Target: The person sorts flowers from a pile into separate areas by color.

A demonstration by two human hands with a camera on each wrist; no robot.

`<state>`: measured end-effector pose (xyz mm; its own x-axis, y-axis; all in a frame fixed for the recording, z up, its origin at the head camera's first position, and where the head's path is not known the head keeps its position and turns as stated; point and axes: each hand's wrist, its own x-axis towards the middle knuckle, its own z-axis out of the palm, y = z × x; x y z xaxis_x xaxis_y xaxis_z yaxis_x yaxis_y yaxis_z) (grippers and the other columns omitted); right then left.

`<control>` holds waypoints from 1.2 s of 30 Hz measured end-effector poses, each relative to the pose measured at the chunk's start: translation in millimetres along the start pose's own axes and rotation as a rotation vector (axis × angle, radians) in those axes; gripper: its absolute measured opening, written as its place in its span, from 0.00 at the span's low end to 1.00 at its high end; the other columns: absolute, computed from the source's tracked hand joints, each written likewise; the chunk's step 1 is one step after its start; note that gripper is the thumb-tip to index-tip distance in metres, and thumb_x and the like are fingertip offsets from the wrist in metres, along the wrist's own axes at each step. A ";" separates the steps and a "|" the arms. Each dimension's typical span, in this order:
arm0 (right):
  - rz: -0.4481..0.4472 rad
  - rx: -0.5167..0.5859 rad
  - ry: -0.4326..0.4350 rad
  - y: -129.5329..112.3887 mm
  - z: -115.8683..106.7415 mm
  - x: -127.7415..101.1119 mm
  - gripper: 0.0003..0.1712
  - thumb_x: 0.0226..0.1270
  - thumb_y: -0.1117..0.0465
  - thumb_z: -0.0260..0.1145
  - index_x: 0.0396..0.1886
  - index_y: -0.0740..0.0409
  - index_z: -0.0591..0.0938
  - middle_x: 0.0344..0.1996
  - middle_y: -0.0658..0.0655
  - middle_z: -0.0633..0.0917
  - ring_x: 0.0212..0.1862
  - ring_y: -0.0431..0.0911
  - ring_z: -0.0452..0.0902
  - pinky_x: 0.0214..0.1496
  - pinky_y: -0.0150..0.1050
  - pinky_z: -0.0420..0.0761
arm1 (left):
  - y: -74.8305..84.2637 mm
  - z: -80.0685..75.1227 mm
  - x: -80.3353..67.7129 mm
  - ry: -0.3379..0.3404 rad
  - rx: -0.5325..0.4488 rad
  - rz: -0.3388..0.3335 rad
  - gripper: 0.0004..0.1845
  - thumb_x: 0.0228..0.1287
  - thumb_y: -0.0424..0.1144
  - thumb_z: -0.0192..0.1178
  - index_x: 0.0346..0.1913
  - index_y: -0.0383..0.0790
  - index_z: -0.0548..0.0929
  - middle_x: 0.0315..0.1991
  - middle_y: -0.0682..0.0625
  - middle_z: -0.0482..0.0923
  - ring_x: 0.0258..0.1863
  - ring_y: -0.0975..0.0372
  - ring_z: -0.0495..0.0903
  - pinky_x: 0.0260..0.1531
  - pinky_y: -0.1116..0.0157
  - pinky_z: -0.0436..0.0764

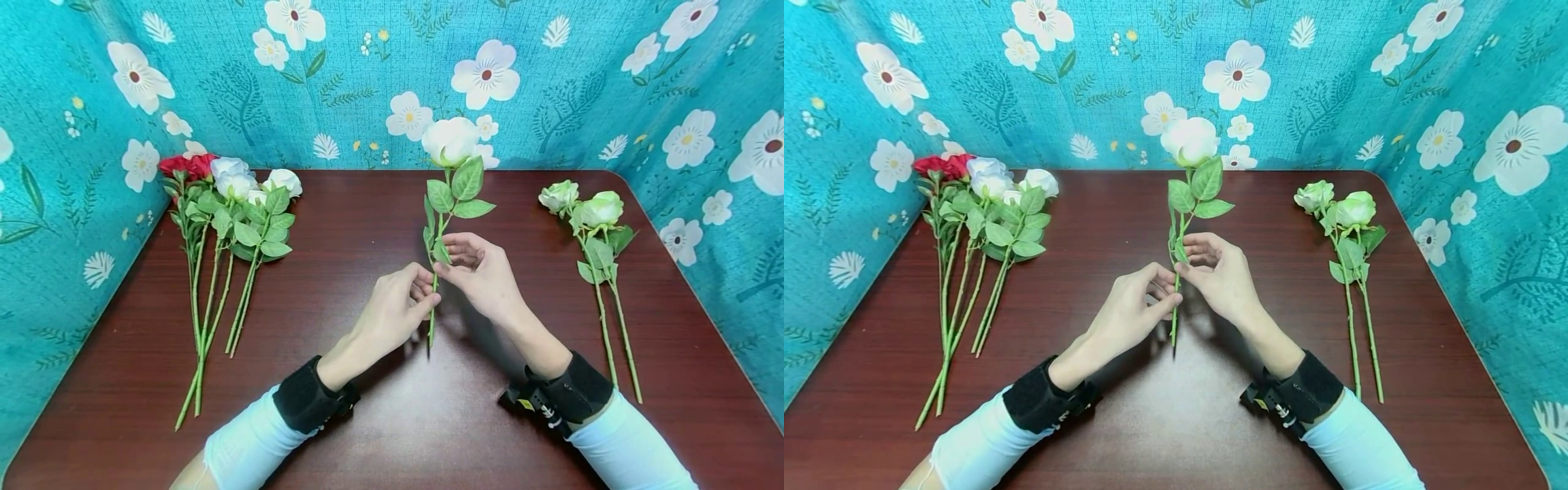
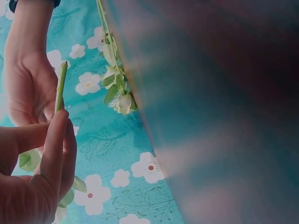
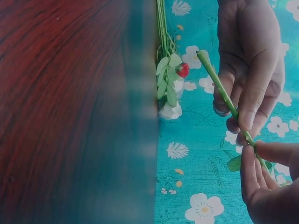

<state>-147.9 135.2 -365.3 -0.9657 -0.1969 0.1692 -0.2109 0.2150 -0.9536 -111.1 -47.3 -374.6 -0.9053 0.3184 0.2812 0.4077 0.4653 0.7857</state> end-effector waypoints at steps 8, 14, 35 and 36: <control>0.005 -0.002 -0.003 1.2 -0.6 -0.5 0.22 0.65 0.67 0.74 0.58 0.65 0.82 0.46 0.61 0.86 0.49 0.48 0.82 0.54 0.40 0.79 | -1.5 0.9 0.1 -0.013 -0.018 -0.001 0.08 0.65 0.28 0.69 0.43 0.35 0.80 0.34 0.49 0.83 0.32 0.64 0.84 0.36 0.62 0.85; -0.003 0.025 0.009 1.9 -3.6 -0.4 0.22 0.63 0.71 0.73 0.57 0.65 0.82 0.45 0.61 0.86 0.46 0.48 0.83 0.53 0.41 0.81 | -1.2 -1.7 1.6 -0.049 -0.007 -0.016 0.08 0.66 0.30 0.69 0.45 0.33 0.81 0.35 0.49 0.84 0.32 0.63 0.84 0.33 0.67 0.83; 0.106 0.034 0.012 26.1 -51.4 -7.4 0.22 0.66 0.74 0.69 0.59 0.71 0.78 0.44 0.65 0.82 0.40 0.45 0.84 0.39 0.43 0.88 | -11.6 -41.2 1.3 -0.222 0.256 -0.089 0.10 0.70 0.38 0.68 0.48 0.37 0.83 0.43 0.45 0.82 0.40 0.57 0.84 0.41 0.61 0.83; 0.109 0.019 0.010 27.2 -54.3 -7.9 0.22 0.66 0.74 0.68 0.59 0.71 0.78 0.44 0.65 0.81 0.40 0.45 0.84 0.39 0.44 0.88 | -13.1 -44.2 0.4 -0.232 0.267 -0.097 0.10 0.70 0.38 0.67 0.49 0.37 0.83 0.44 0.45 0.82 0.41 0.57 0.84 0.41 0.60 0.83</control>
<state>-154.2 194.6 -379.1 -0.9842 -0.1636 0.0669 -0.1021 0.2166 -0.9709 -122.1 -89.8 -360.4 -0.9026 0.4269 0.0558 0.3658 0.6920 0.6224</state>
